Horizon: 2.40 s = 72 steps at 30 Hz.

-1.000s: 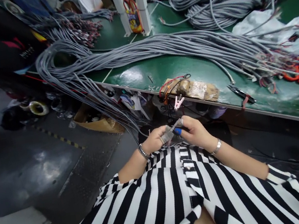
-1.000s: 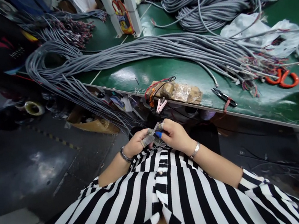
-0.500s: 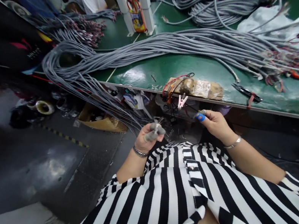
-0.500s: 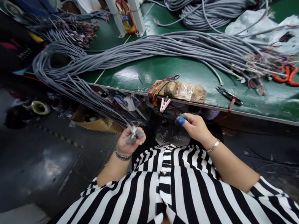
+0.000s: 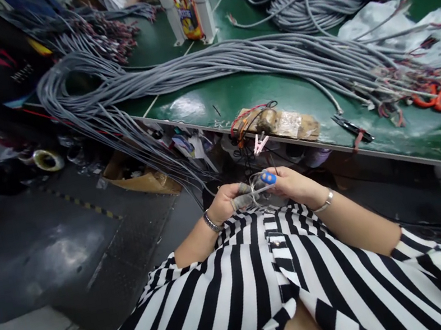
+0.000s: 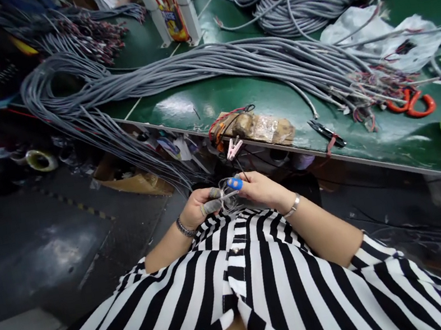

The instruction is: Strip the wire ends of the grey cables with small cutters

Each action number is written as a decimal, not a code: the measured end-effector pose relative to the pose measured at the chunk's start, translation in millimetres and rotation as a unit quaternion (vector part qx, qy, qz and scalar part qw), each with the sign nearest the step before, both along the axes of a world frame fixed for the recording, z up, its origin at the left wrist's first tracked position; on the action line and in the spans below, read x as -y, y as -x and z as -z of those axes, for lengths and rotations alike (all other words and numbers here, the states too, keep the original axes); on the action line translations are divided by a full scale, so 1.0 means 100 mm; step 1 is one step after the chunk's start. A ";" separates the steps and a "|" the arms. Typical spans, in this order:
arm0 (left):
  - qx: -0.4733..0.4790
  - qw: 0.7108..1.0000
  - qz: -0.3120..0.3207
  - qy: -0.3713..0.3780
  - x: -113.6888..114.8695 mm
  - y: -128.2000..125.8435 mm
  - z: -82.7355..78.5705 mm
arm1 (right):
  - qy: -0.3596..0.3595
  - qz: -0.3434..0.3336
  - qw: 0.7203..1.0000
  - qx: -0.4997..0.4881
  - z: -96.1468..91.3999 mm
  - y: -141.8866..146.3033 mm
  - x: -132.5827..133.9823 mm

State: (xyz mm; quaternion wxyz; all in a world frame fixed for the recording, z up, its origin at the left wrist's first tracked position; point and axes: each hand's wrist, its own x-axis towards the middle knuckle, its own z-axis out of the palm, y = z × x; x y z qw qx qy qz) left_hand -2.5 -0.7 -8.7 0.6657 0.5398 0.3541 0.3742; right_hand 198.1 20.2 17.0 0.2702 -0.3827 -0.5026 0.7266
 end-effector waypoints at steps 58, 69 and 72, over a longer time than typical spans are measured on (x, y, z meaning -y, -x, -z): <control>0.043 0.995 -0.071 -0.049 0.01 0.09 0.28 | 0.063 0.197 0.975 -0.076 0.10 0.20 0.12; 0.110 0.990 -0.052 0.068 -0.07 0.06 0.18 | 0.022 0.224 0.970 -0.092 0.08 0.22 0.12; 0.078 0.988 -0.068 0.110 -0.13 -0.02 0.08 | 0.008 0.217 0.971 -0.096 0.09 0.22 0.13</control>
